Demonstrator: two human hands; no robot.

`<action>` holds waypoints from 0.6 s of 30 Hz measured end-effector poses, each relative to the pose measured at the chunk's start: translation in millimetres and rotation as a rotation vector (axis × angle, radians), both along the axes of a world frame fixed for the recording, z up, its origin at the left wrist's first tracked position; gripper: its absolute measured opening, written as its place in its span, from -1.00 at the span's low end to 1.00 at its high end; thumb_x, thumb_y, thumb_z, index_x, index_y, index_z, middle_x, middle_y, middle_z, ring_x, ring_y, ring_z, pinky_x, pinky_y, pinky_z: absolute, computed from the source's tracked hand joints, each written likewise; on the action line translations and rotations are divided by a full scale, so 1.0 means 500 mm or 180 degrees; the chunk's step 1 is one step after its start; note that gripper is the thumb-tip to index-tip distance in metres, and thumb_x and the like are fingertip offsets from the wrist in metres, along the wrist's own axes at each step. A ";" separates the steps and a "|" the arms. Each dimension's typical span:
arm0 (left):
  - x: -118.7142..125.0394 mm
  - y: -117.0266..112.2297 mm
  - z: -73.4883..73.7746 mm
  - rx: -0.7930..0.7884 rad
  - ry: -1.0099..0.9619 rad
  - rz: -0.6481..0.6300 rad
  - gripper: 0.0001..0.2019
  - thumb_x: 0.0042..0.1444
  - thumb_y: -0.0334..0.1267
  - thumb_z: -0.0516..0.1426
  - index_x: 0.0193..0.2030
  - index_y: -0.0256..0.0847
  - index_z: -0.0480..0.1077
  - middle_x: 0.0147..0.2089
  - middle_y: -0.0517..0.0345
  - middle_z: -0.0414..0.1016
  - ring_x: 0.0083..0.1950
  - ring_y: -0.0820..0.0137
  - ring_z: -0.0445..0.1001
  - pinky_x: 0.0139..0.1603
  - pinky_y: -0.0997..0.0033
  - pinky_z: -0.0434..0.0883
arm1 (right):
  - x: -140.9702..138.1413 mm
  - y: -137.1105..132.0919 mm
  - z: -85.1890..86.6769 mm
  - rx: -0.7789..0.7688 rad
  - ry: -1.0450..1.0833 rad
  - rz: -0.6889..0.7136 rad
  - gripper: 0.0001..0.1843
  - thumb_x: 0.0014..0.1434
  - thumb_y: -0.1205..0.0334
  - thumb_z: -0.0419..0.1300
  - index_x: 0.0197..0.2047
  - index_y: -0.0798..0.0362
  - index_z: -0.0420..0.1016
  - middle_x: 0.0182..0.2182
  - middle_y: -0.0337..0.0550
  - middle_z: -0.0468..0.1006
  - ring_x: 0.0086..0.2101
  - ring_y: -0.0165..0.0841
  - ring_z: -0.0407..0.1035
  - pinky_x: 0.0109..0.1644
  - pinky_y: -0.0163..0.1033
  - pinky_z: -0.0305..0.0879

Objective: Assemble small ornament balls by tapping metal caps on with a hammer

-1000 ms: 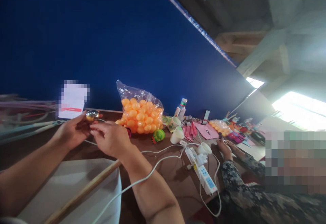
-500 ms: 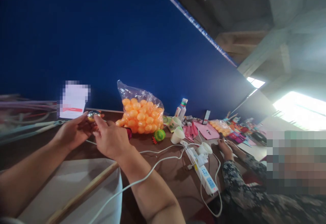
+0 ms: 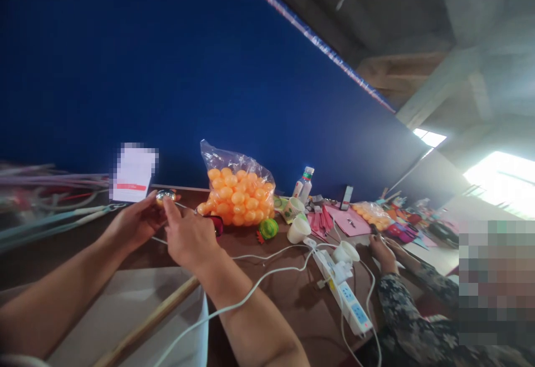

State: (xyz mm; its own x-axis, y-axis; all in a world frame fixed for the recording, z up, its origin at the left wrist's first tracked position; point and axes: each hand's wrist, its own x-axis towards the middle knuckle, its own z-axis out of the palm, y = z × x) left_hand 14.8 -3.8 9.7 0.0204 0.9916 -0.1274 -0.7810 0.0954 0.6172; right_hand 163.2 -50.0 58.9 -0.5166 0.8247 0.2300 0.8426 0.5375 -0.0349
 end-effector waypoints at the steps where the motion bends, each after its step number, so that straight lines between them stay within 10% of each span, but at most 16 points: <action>1: 0.000 0.001 -0.002 -0.0014 0.0030 -0.0002 -0.69 0.36 -0.41 0.00 -0.26 -0.43 0.56 -0.29 -0.12 0.68 -0.35 0.41 0.60 -0.28 0.51 0.54 | -0.001 0.000 -0.002 0.0003 -0.0025 -0.0013 -0.28 0.36 0.18 0.04 0.48 -0.03 -0.18 0.03 0.06 0.55 -0.11 -0.14 0.52 -0.18 -0.08 0.49; 18: 0.010 0.004 -0.002 -0.0014 0.0147 -0.0078 -0.84 0.24 -0.38 0.13 -0.34 -0.29 0.51 -0.35 -0.02 0.64 -0.34 0.33 0.62 -0.30 0.46 0.53 | -0.028 -0.001 -0.033 0.0006 -0.0371 -0.0197 -0.21 0.27 0.37 0.01 0.46 0.26 -0.28 -0.02 0.27 0.57 -0.17 -0.10 0.55 -0.25 -0.06 0.52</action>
